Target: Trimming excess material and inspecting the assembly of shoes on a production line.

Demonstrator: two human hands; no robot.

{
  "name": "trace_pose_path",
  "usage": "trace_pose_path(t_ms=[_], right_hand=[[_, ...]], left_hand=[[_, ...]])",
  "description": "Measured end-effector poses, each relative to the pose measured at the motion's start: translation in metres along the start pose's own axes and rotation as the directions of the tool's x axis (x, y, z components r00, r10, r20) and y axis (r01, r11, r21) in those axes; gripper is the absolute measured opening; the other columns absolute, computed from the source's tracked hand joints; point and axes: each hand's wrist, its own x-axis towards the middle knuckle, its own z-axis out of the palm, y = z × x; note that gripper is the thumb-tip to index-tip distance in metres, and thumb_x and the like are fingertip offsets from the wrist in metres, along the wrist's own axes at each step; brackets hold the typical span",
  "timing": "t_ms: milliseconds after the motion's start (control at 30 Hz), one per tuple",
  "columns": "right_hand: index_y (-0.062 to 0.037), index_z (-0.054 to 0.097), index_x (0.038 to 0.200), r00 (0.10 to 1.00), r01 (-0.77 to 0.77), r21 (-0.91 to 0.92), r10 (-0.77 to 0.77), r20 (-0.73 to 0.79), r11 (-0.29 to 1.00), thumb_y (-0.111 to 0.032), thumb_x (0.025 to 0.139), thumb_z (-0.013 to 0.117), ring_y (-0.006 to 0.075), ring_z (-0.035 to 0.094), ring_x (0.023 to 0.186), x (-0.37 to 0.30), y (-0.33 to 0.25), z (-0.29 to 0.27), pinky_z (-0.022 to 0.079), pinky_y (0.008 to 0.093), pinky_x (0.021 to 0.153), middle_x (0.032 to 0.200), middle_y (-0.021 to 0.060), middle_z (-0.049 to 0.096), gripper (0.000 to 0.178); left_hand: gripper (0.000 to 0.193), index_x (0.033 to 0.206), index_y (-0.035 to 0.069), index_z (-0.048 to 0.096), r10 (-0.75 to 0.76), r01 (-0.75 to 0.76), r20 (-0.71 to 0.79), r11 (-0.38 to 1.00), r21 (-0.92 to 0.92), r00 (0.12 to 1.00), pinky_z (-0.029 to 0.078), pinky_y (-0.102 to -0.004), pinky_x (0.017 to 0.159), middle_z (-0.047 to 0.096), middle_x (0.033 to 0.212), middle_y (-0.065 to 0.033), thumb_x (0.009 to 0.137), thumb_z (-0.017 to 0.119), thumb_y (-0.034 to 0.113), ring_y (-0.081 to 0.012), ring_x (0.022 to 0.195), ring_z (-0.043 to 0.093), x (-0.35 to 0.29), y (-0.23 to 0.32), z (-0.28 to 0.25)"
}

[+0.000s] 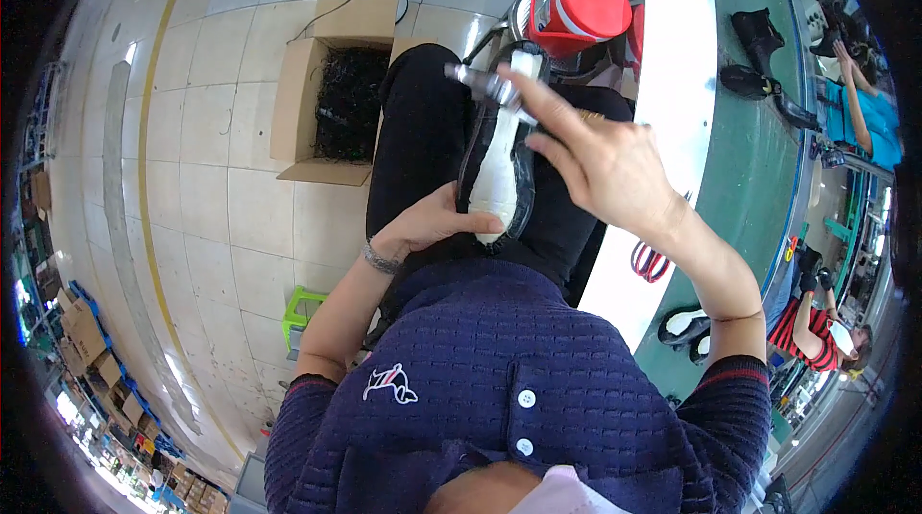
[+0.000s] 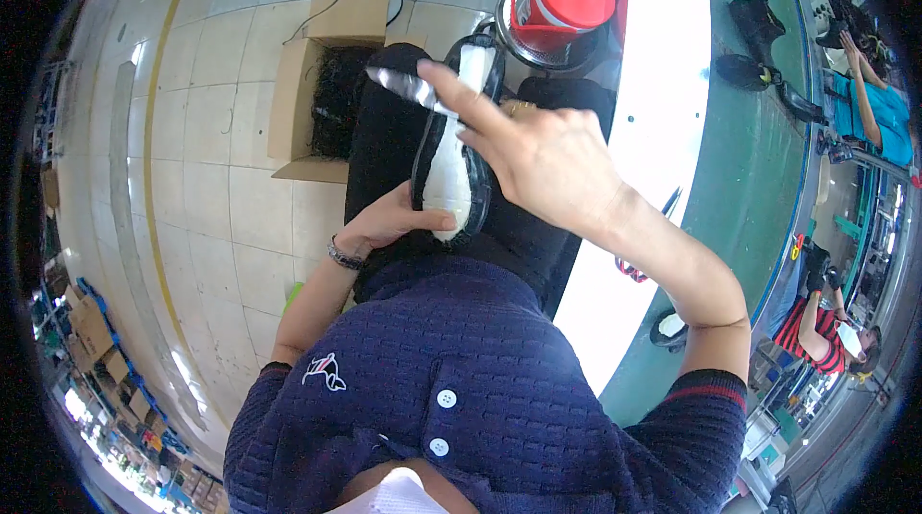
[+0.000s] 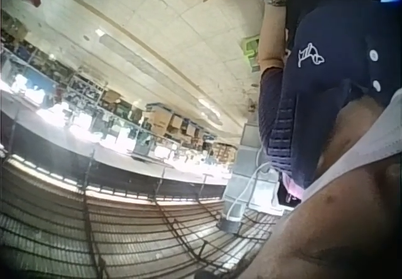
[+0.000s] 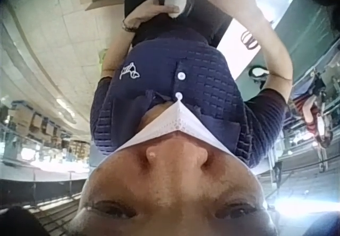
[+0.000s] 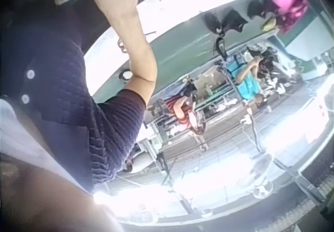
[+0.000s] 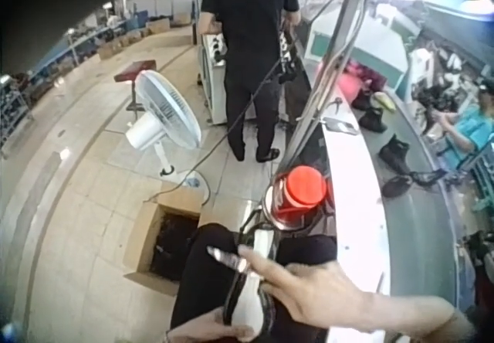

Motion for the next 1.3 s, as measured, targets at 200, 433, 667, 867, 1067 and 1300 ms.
trace_pose_path(t_ms=[200, 433, 667, 867, 1067, 1300], right_hand=[[-0.0240, 0.027, 0.147, 0.954, -0.129, -0.171, 0.169, 0.247, 0.977, -0.027, 0.095, 0.052, 0.0305, 0.063, 0.053, 0.018, 0.024, 0.000, 0.052, 0.0404, 0.051, 0.064, 0.0142, 0.063, 0.058], [-0.0178, 0.033, 0.144, 0.840, -0.462, 0.292, 0.519, -0.157, 0.837, -0.024, 0.094, 0.055, 0.0275, 0.067, 0.057, -0.085, 0.026, 0.026, 0.053, 0.0356, 0.054, 0.070, 0.0147, 0.066, 0.055], [-0.0053, 0.037, 0.141, 0.324, -0.665, 0.735, 0.938, 0.124, 0.132, -0.033, 0.100, 0.046, 0.0122, 0.060, 0.059, -0.180, -0.009, 0.072, 0.048, 0.0272, 0.056, 0.066, 0.0052, 0.059, 0.051], [-0.0143, 0.043, 0.140, 0.188, -0.923, 0.328, 0.980, -0.071, 0.201, -0.032, 0.097, 0.050, 0.0257, 0.065, 0.063, -0.223, 0.029, 0.097, 0.049, 0.0385, 0.060, 0.075, 0.0153, 0.065, 0.047], [-0.0218, 0.047, 0.137, 0.299, -0.951, 0.015, 0.926, -0.231, 0.310, -0.020, 0.084, 0.067, 0.0350, 0.058, 0.103, -0.231, 0.074, 0.093, 0.049, 0.0434, 0.082, 0.115, 0.0197, 0.059, 0.057], [-0.0100, 0.061, 0.122, 0.297, -0.754, 0.428, 0.840, -0.454, 0.498, -0.015, 0.085, 0.065, 0.0333, 0.052, 0.116, -0.229, 0.071, 0.051, 0.041, 0.0404, 0.098, 0.123, 0.0182, 0.057, 0.037]], left_hand=[[0.093, 0.145, 0.006, 0.020, 0.056, -0.057, -0.009, 0.997, -0.058, 0.998, 0.039, -0.0330, 0.102, 0.049, 0.131, -0.0081, 0.076, 0.080, 0.019, -0.0180, 0.118, 0.049, 0.013, 0.026, -0.005], [0.099, 0.150, 0.010, 0.014, -0.030, 0.027, -0.026, 0.995, -0.093, 0.999, 0.040, -0.0327, 0.101, 0.044, 0.136, -0.0074, 0.077, 0.080, 0.027, -0.0171, 0.120, 0.048, 0.051, 0.066, -0.005], [0.101, 0.146, 0.008, 0.025, 0.052, -0.040, -0.085, 0.991, 0.131, 0.995, 0.033, -0.0339, 0.106, 0.046, 0.132, -0.0076, 0.067, 0.087, 0.017, -0.0188, 0.123, 0.042, 0.030, 0.080, 0.030], [0.118, 0.151, 0.009, 0.012, 0.119, -0.125, 0.044, 0.971, 0.203, 0.992, 0.026, -0.0334, 0.110, 0.035, 0.143, -0.0080, 0.062, 0.089, 0.011, -0.0206, 0.132, 0.033, 0.046, 0.083, 0.078], [0.137, 0.150, 0.015, -0.014, 0.184, -0.285, 0.279, 0.878, 0.384, 0.943, 0.020, -0.0354, 0.114, 0.019, 0.153, -0.0086, 0.061, 0.089, 0.011, -0.0204, 0.139, 0.024, 0.093, 0.085, 0.102], [0.144, 0.147, 0.023, -0.025, 0.371, -0.708, 0.679, 0.632, 0.316, 0.634, 0.023, -0.0376, 0.113, 0.020, 0.152, -0.0102, 0.059, 0.088, 0.005, -0.0209, 0.138, 0.029, 0.162, 0.082, 0.140]])
